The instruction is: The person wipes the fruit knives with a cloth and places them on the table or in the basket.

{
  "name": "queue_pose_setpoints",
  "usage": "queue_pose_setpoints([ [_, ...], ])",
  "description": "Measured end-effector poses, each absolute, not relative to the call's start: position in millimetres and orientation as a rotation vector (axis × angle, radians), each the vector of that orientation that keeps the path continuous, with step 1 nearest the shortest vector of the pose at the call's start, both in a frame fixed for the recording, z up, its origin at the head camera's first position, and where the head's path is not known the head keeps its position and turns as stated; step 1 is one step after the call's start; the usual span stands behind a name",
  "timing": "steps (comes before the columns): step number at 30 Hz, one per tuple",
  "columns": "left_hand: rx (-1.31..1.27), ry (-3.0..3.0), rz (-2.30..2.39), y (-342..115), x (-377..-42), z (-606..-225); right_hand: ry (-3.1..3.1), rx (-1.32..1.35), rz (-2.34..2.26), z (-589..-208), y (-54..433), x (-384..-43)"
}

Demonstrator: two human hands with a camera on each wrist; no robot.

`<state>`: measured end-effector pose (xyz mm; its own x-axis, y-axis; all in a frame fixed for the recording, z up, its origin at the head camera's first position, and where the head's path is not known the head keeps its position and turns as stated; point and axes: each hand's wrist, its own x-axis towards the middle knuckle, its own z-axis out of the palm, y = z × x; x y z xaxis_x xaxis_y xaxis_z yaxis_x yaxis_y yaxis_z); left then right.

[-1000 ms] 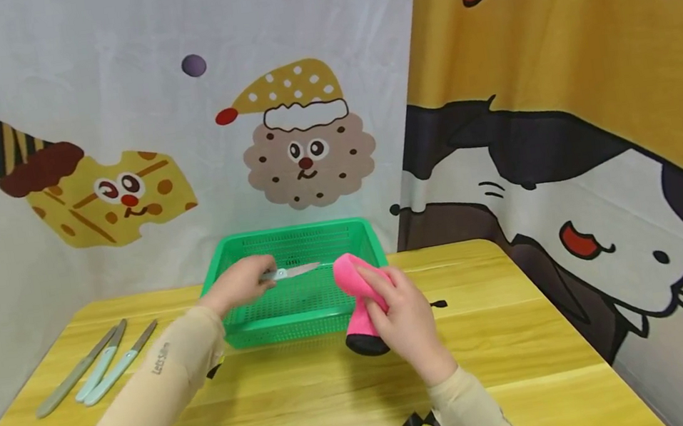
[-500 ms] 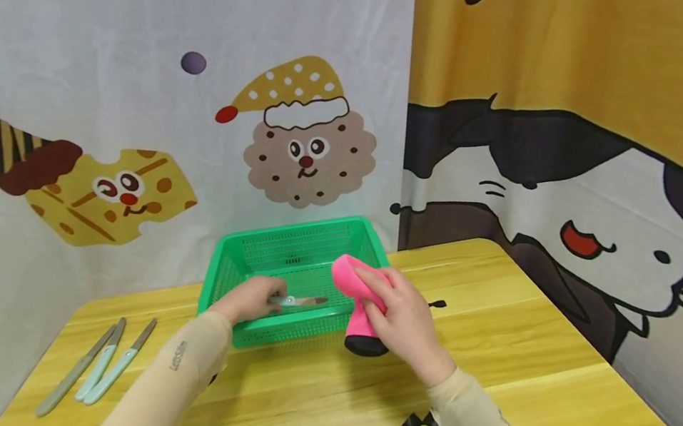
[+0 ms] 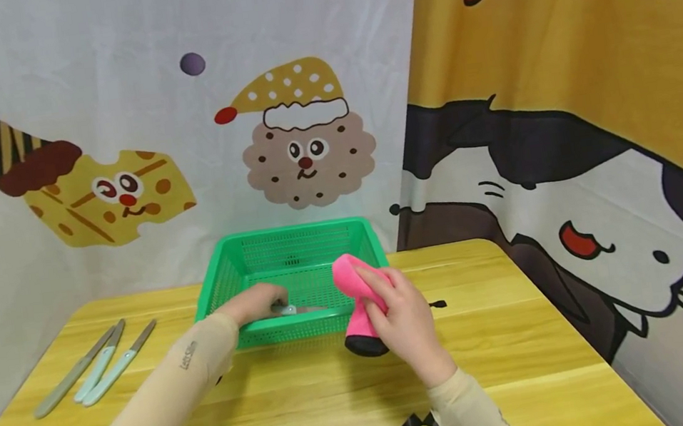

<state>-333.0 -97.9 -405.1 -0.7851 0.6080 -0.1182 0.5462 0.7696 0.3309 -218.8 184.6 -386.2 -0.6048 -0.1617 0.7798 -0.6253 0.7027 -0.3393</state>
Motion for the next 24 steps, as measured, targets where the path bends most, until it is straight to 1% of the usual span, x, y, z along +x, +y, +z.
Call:
queue_pose_setpoints([
  [17, 0.859, 2.759, 0.403, -97, -329, -409, -2.146, 0.607, 0.786, -387, 184, -218],
  [24, 0.783, 2.778, 0.437, -101, -329, -399, -2.151, 0.586, 0.787, -386, 184, -218],
])
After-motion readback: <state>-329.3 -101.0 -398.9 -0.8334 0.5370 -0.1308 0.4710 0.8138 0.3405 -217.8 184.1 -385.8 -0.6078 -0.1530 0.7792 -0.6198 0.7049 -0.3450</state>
